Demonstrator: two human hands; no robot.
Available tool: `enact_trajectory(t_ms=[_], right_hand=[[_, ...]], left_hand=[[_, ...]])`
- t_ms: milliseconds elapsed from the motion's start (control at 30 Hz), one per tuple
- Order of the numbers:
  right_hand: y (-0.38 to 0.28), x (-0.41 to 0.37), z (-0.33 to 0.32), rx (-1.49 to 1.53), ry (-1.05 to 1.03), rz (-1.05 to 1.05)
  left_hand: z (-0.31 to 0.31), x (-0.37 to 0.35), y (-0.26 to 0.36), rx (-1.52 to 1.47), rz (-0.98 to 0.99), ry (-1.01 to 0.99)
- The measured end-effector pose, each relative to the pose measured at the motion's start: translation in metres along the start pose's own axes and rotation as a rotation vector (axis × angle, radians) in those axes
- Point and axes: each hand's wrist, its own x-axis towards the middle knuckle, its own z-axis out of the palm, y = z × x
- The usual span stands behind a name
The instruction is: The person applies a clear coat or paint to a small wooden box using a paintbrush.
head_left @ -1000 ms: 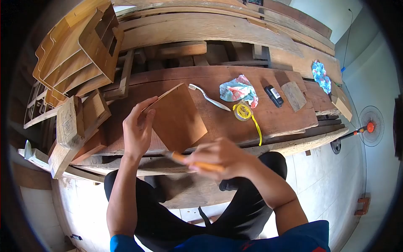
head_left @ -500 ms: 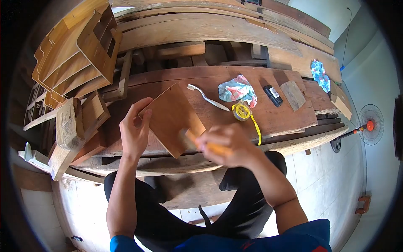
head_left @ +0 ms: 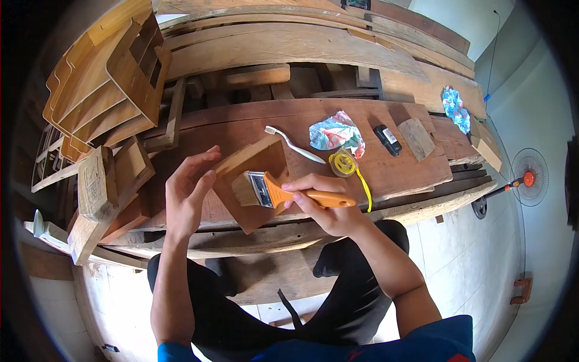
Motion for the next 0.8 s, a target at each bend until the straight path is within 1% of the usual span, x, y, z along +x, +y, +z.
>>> enact_trajectory(t_ms=[67, 100, 167, 200, 300, 367, 400, 433, 533, 600, 633, 700, 800], right_hand=[[-0.002, 0.0, -0.001, -0.127, 0.038, -0.009], [-0.002, -0.001, -0.001, -0.189, 0.057, -0.013], [-0.002, -0.001, -0.003, -0.211, 0.114, 0.026], [-0.002, 0.0, -0.006, -0.223, 0.144, 0.046], [0.001, 0.002, -0.015, -0.192, 0.235, 0.07], [-0.002, 0.001, -0.019, -0.125, 0.194, 0.117], [-0.001, -0.001, -0.018, -0.062, 0.172, 0.135], [-0.001, -0.003, -0.017, 0.002, 0.149, 0.154], [-0.02, 0.0, -0.007, 0.104, 0.053, 0.09], [-0.019, -0.001, -0.014, 0.227, 0.021, 0.16], [-0.018, 0.0, -0.017, 0.288, 0.003, 0.196], [-0.014, 0.003, -0.012, 0.219, 0.037, 0.172], [-0.012, 0.002, 0.002, 0.089, 0.115, 0.137]], left_hand=[[0.0, 0.001, 0.004, -0.016, -0.04, 0.015], [-0.005, 0.002, 0.0, -0.073, -0.025, -0.033], [-0.016, 0.006, -0.013, -0.191, 0.005, -0.134], [-0.016, 0.005, -0.016, -0.195, 0.022, -0.158], [-0.012, 0.003, -0.014, -0.161, 0.069, -0.201], [-0.004, 0.0, -0.008, -0.086, 0.087, -0.195], [-0.003, 0.001, -0.009, 0.015, 0.135, -0.161], [-0.002, 0.001, -0.011, 0.047, 0.138, -0.144], [-0.002, 0.002, -0.014, 0.154, 0.129, -0.082], [-0.004, 0.003, -0.018, 0.233, 0.107, -0.029], [-0.002, 0.002, -0.021, 0.214, 0.111, 0.007], [0.005, 0.002, -0.024, 0.175, 0.12, 0.081], [0.009, 0.001, -0.026, 0.199, 0.049, 0.177]])
